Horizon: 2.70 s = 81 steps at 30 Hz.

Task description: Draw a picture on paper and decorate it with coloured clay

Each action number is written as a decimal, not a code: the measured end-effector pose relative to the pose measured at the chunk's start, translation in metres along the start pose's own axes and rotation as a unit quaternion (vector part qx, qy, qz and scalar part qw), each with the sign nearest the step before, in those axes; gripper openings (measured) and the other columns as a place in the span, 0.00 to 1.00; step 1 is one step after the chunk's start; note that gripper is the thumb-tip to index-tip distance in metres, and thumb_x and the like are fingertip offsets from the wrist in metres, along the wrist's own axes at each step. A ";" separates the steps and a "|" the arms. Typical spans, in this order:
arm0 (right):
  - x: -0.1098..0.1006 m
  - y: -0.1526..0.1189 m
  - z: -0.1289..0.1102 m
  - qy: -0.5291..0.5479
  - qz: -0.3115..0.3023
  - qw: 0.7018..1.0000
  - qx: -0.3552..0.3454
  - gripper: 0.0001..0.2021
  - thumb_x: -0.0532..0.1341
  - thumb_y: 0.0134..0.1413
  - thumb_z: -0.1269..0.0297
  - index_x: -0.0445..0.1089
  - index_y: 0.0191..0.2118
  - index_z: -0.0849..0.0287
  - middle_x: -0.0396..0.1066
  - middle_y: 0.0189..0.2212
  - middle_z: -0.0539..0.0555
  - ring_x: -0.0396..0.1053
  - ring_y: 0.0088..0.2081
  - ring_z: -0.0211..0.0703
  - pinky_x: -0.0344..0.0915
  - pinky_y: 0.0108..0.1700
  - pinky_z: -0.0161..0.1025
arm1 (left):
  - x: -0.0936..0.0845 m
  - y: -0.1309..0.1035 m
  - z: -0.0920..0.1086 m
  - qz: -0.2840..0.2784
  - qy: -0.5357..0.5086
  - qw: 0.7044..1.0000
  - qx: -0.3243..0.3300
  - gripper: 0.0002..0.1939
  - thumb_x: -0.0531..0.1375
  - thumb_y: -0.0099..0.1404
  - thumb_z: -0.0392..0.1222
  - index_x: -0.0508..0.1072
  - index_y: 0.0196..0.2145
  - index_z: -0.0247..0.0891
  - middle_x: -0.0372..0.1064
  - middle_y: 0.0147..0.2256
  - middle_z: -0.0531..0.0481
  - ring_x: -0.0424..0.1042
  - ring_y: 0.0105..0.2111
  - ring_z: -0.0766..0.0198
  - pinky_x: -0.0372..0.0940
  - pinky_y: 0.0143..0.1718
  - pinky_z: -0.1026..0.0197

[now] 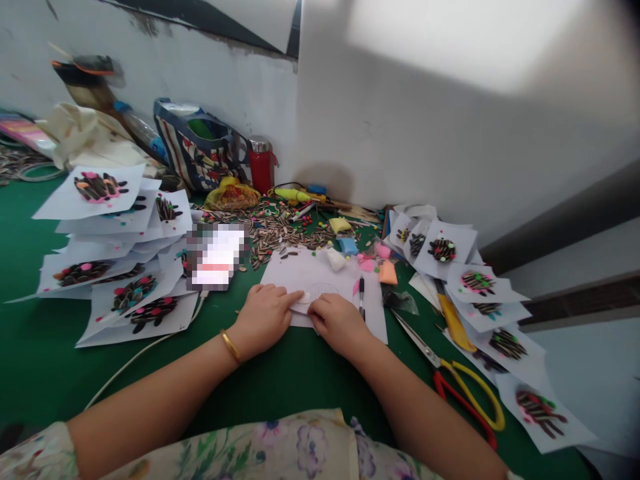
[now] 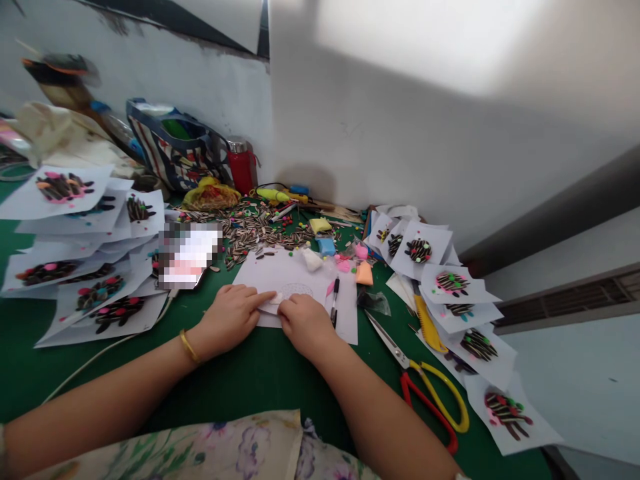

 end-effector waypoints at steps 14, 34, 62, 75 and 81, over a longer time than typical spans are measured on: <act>-0.004 -0.001 0.000 0.010 0.000 1.000 0.000 0.07 0.57 0.61 0.68 0.73 0.38 0.57 0.72 0.35 0.53 0.67 0.40 0.42 0.60 0.43 0.37 | 0.000 -0.001 -0.001 0.021 -0.028 0.999 -0.007 0.21 0.52 0.62 0.33 0.72 0.51 0.45 0.71 0.36 0.48 0.67 0.41 0.56 0.53 0.45 0.52; 0.000 0.000 -0.001 0.048 0.002 0.999 0.004 0.15 0.54 0.61 0.72 0.73 0.49 0.55 0.72 0.37 0.54 0.67 0.41 0.43 0.61 0.46 0.38 | -0.001 -0.001 -0.002 0.019 -0.043 0.999 -0.003 0.20 0.53 0.62 0.33 0.74 0.49 0.46 0.71 0.36 0.48 0.68 0.41 0.56 0.54 0.45 0.53; -0.010 -0.001 0.007 0.103 0.018 0.994 0.036 0.10 0.56 0.59 0.72 0.75 0.37 0.57 0.73 0.34 0.52 0.68 0.39 0.41 0.62 0.44 0.37 | 0.000 -0.003 -0.007 0.035 -0.064 0.997 0.001 0.18 0.53 0.61 0.33 0.76 0.45 0.43 0.73 0.35 0.48 0.69 0.40 0.57 0.56 0.44 0.53; -0.003 0.001 0.006 0.083 0.014 0.996 0.031 0.12 0.56 0.62 0.71 0.75 0.45 0.56 0.73 0.38 0.53 0.68 0.43 0.42 0.62 0.48 0.37 | -0.002 -0.002 -0.006 0.027 -0.067 0.997 -0.002 0.19 0.53 0.61 0.32 0.76 0.46 0.43 0.73 0.35 0.48 0.69 0.40 0.57 0.56 0.44 0.54; -0.002 0.001 0.008 0.081 0.012 0.996 0.040 0.13 0.56 0.61 0.72 0.75 0.45 0.56 0.74 0.39 0.54 0.69 0.44 0.42 0.62 0.48 0.38 | -0.001 -0.002 -0.006 0.034 -0.062 0.997 -0.001 0.18 0.53 0.61 0.32 0.76 0.45 0.43 0.73 0.35 0.49 0.69 0.40 0.57 0.56 0.43 0.54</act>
Point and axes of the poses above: each hand's wrist, its own y-axis towards the middle knuckle, its own x-axis out of the palm, z = x × y, the point moved 3 cm from there along y, towards the middle knuckle
